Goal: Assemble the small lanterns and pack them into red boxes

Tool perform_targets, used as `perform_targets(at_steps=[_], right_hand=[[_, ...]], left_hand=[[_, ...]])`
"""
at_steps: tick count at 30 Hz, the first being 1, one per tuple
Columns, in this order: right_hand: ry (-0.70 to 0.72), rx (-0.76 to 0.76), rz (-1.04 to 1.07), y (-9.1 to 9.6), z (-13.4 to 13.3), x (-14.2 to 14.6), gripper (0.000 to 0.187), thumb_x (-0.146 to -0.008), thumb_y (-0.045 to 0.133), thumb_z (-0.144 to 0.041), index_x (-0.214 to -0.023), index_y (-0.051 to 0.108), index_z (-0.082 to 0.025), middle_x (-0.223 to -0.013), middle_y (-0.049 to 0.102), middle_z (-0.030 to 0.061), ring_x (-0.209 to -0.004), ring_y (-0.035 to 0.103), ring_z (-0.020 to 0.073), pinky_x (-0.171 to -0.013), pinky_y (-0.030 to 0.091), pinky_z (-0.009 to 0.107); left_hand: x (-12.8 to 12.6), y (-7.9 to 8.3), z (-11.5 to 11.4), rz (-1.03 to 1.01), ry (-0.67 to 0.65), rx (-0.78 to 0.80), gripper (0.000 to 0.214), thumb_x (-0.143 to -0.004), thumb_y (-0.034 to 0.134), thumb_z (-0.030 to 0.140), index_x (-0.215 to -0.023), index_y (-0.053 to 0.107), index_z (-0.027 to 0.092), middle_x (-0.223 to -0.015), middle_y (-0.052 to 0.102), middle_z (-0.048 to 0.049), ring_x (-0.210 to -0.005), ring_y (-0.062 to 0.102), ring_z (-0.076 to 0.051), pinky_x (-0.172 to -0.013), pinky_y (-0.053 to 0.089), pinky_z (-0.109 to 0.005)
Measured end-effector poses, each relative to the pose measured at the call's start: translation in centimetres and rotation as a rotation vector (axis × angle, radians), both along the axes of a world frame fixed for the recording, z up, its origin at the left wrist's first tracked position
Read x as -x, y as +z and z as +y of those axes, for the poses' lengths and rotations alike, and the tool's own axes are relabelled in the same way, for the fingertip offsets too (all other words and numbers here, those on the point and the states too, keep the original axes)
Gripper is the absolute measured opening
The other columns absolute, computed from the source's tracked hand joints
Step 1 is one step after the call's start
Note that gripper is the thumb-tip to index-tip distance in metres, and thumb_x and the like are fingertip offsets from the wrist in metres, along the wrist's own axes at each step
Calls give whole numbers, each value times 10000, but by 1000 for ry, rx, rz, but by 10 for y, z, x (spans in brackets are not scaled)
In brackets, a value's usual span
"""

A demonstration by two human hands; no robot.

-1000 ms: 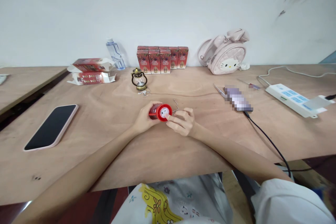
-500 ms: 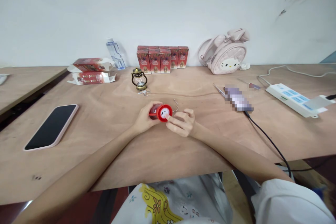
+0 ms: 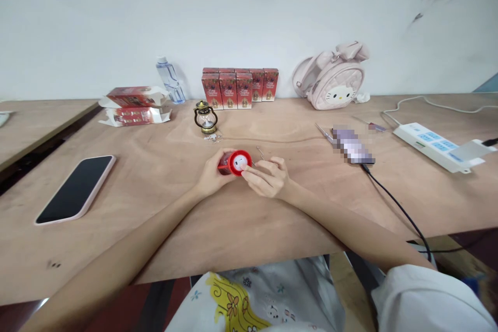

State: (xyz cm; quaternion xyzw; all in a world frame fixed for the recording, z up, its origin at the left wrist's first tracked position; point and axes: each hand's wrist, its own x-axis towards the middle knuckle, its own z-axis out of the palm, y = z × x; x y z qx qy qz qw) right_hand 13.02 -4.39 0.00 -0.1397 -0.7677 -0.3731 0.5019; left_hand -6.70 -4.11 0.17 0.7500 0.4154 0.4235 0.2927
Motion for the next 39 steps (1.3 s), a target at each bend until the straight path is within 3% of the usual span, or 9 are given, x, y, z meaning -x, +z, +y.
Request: perform_targets(at_steps=[6,16,20,24,30,33,39], right_hand=[[18,44,-22,-2,-2,0,135,-809,631,-197,-893,689,-287,-880,730,-63,-799,576,105,-775,368,301],[27,95,30,-6,1,1,172,-851,574,-132,-879,674,-269,-904,735,-52,-717,564,102,-740,325,310],[-10,222,53,-15,4,0,199,-858,581,-176,-949,657,-336,-876,732,-96,-670,562,93,-713,316,321],[31,367,54,-23,4,0,181,-860,583,-182,-959,631,-325,-852,729,-101,-678,570,82,-698,305,320],[-42,288,49,-13,2,2,98,-868,570,-258,-928,648,-259,-868,727,-37,-695,571,126,-719,335,323],[-38,311,48,-9,2,1,193,-845,597,-326,-990,639,-207,-892,716,14,-740,573,147,-722,348,325],[-28,405,39,-11,1,-1,257,-825,601,-392,-1013,614,-217,-887,685,31,-759,565,165,-729,337,334]], left_hand=[[0,3,-1,120,13,-48,490,-668,712,321,-1090,515,169,-1108,632,-92,-976,625,-230,-871,497,-376],[-2,2,-2,97,62,-42,480,-688,679,333,-1101,494,174,-1093,634,-87,-959,628,-229,-844,504,-372],[0,1,0,122,39,-57,488,-708,666,340,-1126,479,171,-1131,615,-99,-1006,612,-237,-876,491,-387],[3,-1,1,142,-16,-59,488,-720,668,360,-1131,480,176,-1144,609,-103,-1012,613,-237,-870,496,-379],[3,-2,1,144,-9,-99,493,-721,673,345,-1139,476,172,-1138,610,-102,-1009,612,-232,-883,486,-377],[2,-1,0,174,0,-121,481,-710,672,319,-1129,485,174,-1119,615,-95,-1002,607,-233,-887,479,-385],[1,2,-2,210,-23,-127,480,-712,660,321,-1138,485,185,-1146,605,-99,-1045,589,-245,-914,464,-401]])
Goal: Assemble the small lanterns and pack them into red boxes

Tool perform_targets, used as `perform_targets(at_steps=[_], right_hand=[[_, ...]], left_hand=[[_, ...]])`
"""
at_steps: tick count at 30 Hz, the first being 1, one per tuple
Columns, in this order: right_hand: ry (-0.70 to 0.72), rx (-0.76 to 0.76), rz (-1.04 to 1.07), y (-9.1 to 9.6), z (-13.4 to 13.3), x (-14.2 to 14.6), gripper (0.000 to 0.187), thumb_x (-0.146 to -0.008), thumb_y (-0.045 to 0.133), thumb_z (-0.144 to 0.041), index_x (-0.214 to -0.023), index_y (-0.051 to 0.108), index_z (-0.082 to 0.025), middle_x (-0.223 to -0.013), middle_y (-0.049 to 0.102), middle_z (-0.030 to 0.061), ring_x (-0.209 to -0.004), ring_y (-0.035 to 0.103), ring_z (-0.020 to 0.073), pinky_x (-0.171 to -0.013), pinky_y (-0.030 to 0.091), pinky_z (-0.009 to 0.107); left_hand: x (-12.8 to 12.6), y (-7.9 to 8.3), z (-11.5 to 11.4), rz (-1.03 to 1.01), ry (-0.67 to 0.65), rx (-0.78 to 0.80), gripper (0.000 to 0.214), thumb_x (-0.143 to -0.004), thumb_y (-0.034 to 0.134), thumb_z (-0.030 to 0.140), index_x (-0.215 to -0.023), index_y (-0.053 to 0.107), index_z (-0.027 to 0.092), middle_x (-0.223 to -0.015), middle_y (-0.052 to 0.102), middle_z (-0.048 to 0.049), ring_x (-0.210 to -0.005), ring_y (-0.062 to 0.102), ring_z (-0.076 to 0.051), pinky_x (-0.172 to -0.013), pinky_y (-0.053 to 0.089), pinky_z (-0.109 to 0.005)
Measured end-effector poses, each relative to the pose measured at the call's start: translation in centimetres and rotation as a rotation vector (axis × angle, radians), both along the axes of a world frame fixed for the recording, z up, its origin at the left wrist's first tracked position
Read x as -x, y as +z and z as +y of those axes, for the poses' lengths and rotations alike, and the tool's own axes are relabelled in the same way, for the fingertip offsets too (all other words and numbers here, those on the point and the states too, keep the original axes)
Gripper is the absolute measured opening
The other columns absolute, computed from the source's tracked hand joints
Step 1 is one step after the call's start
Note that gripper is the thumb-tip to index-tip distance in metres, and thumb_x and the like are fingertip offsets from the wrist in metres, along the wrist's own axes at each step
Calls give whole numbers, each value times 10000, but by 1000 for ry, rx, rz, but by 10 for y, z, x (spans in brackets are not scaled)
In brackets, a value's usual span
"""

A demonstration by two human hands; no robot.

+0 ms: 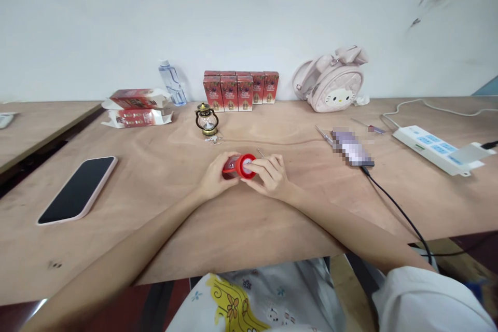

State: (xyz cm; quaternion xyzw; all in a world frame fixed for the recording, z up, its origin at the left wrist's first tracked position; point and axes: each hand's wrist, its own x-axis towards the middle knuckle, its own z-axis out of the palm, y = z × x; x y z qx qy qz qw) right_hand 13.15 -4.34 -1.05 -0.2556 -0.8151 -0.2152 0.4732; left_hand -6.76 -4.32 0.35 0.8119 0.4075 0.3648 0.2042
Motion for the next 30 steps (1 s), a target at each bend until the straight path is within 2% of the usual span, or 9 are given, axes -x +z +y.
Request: perform_targets(at_steps=[5,11,15,19,23,30], right_hand=[[52,6,53,1,-1,2,235,-798,620,-371,-941,582,-188,-881,661,55,-751,552,173,-707,339,331],[9,175,40,-1,1,1,257,-780,626,-428,-876,566,-197,-868,639,52,-780,532,185,-728,326,339],[19,179,19,0,1,1,212,-791,624,-400,-777,542,-205,-820,646,28,-761,531,171,-722,322,329],[-10,204,51,1,0,3,241,-799,609,-405,-888,552,-188,-887,647,62,-792,548,189,-722,331,333],[-29,282,73,1,1,3,251,-803,598,-391,-939,549,-186,-915,630,72,-831,550,200,-733,330,337],[27,419,187,4,6,2,251,-783,616,-355,-953,511,-205,-927,610,62,-871,566,199,-750,363,333]], left_hand=[[1,-3,1,55,4,-35,495,-709,667,310,-1155,483,198,-1159,598,-98,-1070,571,-255,-923,455,-409],[2,-7,3,63,37,-53,504,-711,663,322,-1166,476,209,-1160,591,-93,-1066,569,-258,-911,459,-423],[3,-7,3,77,57,-54,500,-710,660,314,-1161,474,201,-1142,594,-95,-1054,575,-256,-899,467,-424],[1,-5,1,60,79,-46,530,-702,661,290,-1178,449,193,-1170,586,-108,-1065,580,-256,-911,466,-429],[-1,-4,-1,-24,139,5,635,-682,701,332,-1218,388,201,-1087,634,-81,-1003,624,-233,-873,497,-398],[-2,-5,-4,-69,265,36,562,-645,732,464,-1063,477,189,-1094,641,-119,-974,638,-272,-847,511,-461]])
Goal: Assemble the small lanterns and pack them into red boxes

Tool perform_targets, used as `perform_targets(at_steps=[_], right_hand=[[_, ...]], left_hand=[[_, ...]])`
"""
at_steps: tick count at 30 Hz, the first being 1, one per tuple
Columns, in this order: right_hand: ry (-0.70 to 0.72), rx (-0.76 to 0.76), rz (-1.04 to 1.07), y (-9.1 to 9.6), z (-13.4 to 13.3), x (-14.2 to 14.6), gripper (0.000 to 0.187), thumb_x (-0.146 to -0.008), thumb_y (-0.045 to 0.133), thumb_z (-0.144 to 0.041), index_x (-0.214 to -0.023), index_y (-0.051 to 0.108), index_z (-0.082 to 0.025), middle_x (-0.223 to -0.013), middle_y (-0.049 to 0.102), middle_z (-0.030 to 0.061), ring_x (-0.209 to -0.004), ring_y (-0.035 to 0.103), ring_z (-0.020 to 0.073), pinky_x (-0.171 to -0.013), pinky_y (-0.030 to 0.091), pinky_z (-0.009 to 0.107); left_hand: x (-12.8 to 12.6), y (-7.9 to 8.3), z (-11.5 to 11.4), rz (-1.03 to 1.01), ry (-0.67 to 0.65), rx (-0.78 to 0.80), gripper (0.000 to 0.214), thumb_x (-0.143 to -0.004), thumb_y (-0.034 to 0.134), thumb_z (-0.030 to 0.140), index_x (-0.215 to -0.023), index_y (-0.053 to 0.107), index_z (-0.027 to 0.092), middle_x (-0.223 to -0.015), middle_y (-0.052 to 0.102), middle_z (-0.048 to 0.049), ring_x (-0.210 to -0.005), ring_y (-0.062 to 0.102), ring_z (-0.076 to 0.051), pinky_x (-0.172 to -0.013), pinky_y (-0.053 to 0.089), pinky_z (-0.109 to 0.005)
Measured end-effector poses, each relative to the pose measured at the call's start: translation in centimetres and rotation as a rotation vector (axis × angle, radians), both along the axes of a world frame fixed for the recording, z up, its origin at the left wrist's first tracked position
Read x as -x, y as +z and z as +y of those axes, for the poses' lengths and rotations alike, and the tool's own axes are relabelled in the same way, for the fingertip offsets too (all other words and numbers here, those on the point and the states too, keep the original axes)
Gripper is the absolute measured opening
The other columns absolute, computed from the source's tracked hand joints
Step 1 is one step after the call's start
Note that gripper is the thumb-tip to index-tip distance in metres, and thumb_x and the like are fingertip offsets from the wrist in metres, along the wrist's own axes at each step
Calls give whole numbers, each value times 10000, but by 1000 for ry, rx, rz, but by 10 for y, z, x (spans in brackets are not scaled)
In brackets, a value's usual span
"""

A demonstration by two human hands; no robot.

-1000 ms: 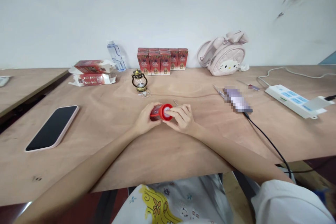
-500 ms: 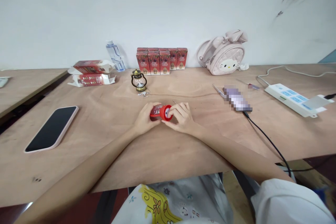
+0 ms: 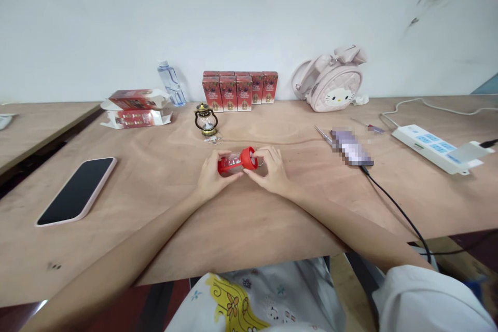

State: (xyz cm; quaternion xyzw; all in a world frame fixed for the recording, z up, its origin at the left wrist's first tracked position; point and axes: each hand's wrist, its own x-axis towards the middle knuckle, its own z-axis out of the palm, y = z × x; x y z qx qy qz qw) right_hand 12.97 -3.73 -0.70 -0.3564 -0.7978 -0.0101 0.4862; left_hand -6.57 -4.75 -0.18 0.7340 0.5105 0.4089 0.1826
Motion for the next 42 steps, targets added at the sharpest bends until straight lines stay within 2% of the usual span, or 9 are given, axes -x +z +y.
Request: perform_targets(at_steps=[6,15,22,35,42], right_hand=[[118,111,83,0,4,-2,272,-765,636,-346,-933,471,-211,-898,580,29,-742,542,149,-740,403,324],[183,273,137,7,3,-2,264,-732,664,-331,-837,453,-213,-831,565,8,-732,528,139,-727,427,308],[205,308,142,9,2,-3,284,-711,696,-339,-802,459,-211,-803,563,2,-723,517,141,-723,408,303],[154,287,122,7,2,-2,297,-706,715,-349,-791,466,-213,-786,584,-1,-729,532,154,-731,399,312],[170,272,155,7,3,-3,299,-719,698,-403,-799,482,-213,-781,594,2,-721,541,150,-726,413,315]], left_hand=[[0,3,-1,36,-6,-62,525,-623,745,471,-1015,523,202,-1012,679,-81,-918,650,-263,-833,517,-463],[0,4,0,83,-24,-58,512,-640,737,458,-1025,529,192,-1015,680,-76,-933,657,-257,-839,517,-427],[1,2,2,104,-22,-45,514,-645,730,457,-1034,526,192,-1027,676,-78,-939,656,-257,-825,522,-416],[0,6,0,80,-37,-17,500,-649,731,433,-1030,518,190,-1023,682,-60,-897,666,-217,-804,530,-356],[0,7,-1,7,-59,32,503,-635,744,419,-1021,518,188,-994,695,-57,-860,676,-210,-766,549,-346]])
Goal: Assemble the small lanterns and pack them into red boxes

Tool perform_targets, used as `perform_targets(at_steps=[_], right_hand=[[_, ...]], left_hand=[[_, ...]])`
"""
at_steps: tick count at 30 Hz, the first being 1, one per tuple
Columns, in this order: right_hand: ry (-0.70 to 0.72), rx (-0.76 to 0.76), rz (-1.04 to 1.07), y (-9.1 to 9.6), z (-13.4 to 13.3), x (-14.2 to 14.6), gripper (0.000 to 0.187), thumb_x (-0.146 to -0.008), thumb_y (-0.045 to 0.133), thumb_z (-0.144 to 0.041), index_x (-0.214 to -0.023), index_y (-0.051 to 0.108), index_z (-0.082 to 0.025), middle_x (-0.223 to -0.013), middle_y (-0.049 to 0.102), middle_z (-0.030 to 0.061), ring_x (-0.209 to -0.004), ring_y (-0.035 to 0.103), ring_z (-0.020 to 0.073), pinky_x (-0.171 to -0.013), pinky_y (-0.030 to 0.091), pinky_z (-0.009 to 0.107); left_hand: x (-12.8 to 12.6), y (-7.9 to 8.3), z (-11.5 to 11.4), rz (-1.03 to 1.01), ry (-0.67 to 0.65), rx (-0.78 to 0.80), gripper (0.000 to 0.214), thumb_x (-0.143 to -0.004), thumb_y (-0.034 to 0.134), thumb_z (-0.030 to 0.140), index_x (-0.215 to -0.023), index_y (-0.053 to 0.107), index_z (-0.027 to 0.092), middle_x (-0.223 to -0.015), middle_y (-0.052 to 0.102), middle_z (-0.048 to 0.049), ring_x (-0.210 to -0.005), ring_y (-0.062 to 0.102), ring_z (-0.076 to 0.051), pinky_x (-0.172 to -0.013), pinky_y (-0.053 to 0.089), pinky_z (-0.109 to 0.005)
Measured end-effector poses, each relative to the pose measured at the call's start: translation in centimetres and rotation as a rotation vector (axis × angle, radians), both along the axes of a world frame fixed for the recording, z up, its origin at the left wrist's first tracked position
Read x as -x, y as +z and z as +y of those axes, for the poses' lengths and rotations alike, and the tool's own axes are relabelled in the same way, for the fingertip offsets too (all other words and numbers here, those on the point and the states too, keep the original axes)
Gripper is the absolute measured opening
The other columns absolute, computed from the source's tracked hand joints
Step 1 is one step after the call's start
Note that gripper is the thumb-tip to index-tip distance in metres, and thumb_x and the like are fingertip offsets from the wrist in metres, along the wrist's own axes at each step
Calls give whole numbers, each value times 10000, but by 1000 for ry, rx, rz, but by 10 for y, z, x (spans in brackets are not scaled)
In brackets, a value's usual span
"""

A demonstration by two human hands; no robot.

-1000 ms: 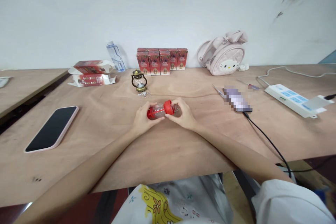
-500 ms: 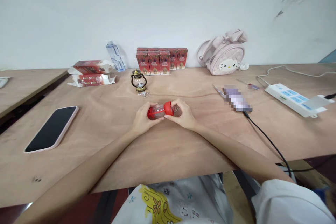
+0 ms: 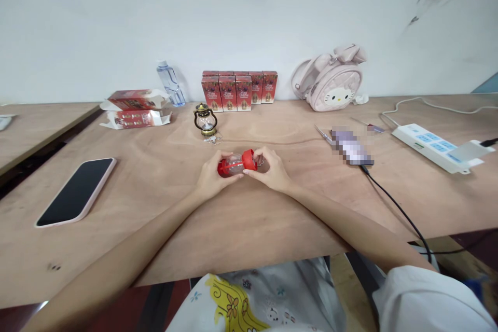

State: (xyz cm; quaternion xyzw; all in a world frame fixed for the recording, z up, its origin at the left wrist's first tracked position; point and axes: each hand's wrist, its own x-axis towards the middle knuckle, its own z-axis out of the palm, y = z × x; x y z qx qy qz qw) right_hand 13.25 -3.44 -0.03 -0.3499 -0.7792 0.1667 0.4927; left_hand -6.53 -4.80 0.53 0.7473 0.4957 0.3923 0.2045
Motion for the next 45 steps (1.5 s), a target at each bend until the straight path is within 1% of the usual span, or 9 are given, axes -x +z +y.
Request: perform_targets(at_steps=[4,6,12,18,29,35,39,42,45], right_hand=[[58,-52,77,0,-1,-2,166,-873,511,-353,-796,513,-206,-755,595,6,-698,539,133,-723,414,309],[36,-90,95,-1,-1,-3,159,-904,458,-290,-792,531,-204,-737,599,7,-693,542,131,-723,411,307],[-37,-203,69,-4,1,-3,92,-878,519,-227,-816,582,-201,-722,636,9,-674,553,138,-714,401,317],[-67,-292,30,-5,3,-5,117,-885,526,-259,-831,615,-206,-739,676,19,-693,580,151,-705,396,325],[-130,-328,-40,-7,3,-5,157,-905,492,-260,-817,611,-207,-711,675,16,-675,587,149,-675,373,318],[-74,-329,-30,-4,-1,-5,111,-887,505,-248,-866,607,-207,-773,693,35,-710,606,158,-696,420,332],[-26,-432,-32,-7,-2,-3,96,-849,573,-250,-929,598,-204,-850,702,54,-766,628,170,-702,448,338],[2,-542,-66,-8,-1,-2,53,-834,605,-233,-881,600,-209,-827,706,32,-736,634,153,-668,440,321],[-19,-645,-127,-7,0,-3,14,-834,610,-209,-822,612,-216,-794,710,8,-701,624,134,-639,427,310]], left_hand=[[-1,0,-1,-61,-34,21,538,-618,760,420,-1034,511,187,-1023,695,-72,-892,679,-214,-793,553,-355],[-1,0,-1,-88,-49,28,553,-613,763,420,-1044,508,186,-1044,692,-80,-919,676,-219,-813,551,-363],[-1,0,-2,-110,-49,33,547,-620,760,404,-1052,507,183,-1058,686,-90,-948,668,-223,-835,545,-370],[0,1,-1,-65,-70,10,542,-642,742,419,-1084,531,187,-1060,680,-76,-946,660,-219,-838,535,-360],[2,4,-1,78,-103,-14,535,-675,706,454,-1119,535,211,-1073,662,-61,-950,645,-223,-868,506,-372],[2,2,-1,-36,-96,46,519,-636,732,379,-1073,517,198,-1008,674,-59,-903,656,-215,-811,528,-357],[2,-1,1,-162,-138,63,506,-619,703,238,-1066,473,188,-1020,660,-66,-903,649,-200,-799,528,-339],[3,-3,2,-242,-201,46,499,-587,674,169,-1037,460,186,-1068,633,-77,-966,629,-204,-855,506,-350],[2,-3,3,-265,-206,43,486,-579,662,157,-1021,462,184,-1068,624,-78,-973,622,-204,-865,498,-356]])
